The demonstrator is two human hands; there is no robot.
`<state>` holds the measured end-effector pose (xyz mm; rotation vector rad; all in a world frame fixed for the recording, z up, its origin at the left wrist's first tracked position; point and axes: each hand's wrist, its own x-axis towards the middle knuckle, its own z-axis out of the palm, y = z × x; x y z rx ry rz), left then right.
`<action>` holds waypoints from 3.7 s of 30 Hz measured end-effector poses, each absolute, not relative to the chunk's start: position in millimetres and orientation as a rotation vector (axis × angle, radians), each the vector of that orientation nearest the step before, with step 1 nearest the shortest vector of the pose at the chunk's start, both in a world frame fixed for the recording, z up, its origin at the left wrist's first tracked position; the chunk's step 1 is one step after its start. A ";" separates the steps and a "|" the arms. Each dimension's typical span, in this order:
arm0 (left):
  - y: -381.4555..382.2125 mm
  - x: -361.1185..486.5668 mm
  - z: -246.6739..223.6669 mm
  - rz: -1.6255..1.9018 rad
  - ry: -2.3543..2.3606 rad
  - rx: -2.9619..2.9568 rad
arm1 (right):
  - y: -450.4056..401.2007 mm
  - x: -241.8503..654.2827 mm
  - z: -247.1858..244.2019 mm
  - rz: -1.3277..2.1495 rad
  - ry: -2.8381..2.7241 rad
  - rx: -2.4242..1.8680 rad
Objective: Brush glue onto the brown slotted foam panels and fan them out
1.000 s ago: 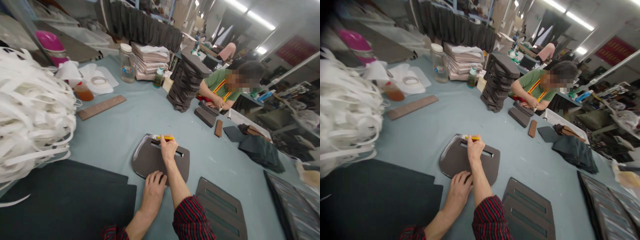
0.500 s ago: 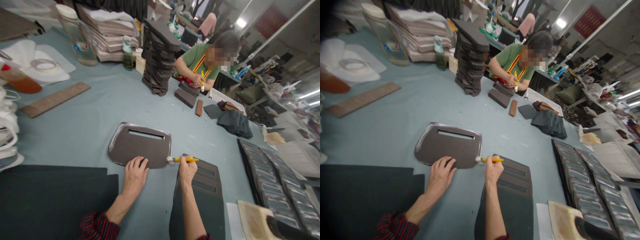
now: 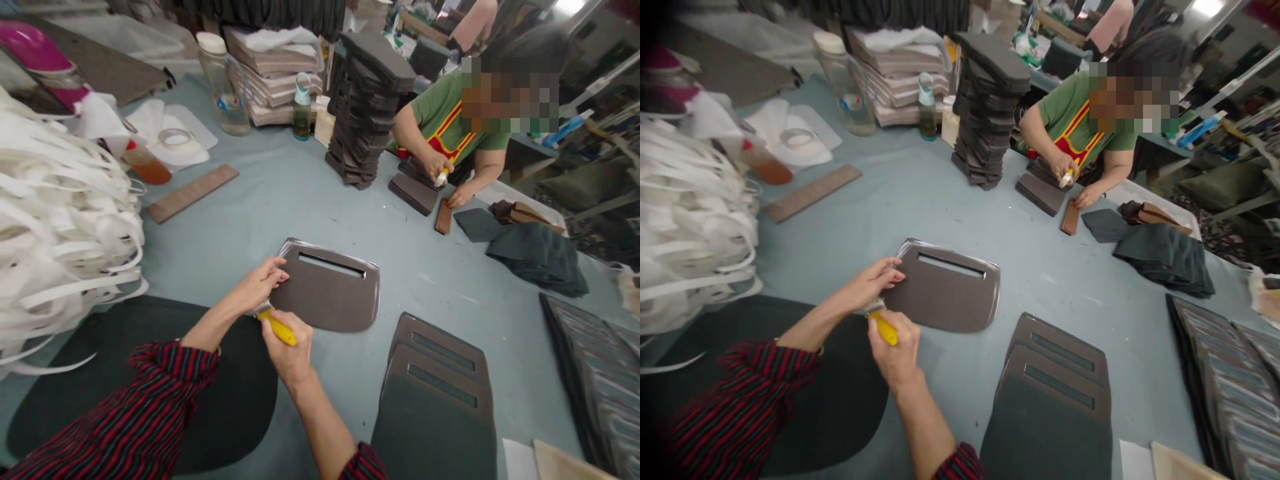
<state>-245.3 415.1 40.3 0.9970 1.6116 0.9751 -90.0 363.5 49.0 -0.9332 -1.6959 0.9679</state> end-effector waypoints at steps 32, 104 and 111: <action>376.5 -106.3 34.9 0.407 2.201 1.935 | 478.9 47.0 53.5 0.414 -1.338 -1.635; 453.4 -25.1 36.3 0.404 1.858 1.741 | 413.2 106.5 31.1 0.535 -1.290 -1.688; 456.0 -64.6 35.8 0.860 1.512 1.318 | 422.5 84.2 18.1 0.566 -1.480 -1.561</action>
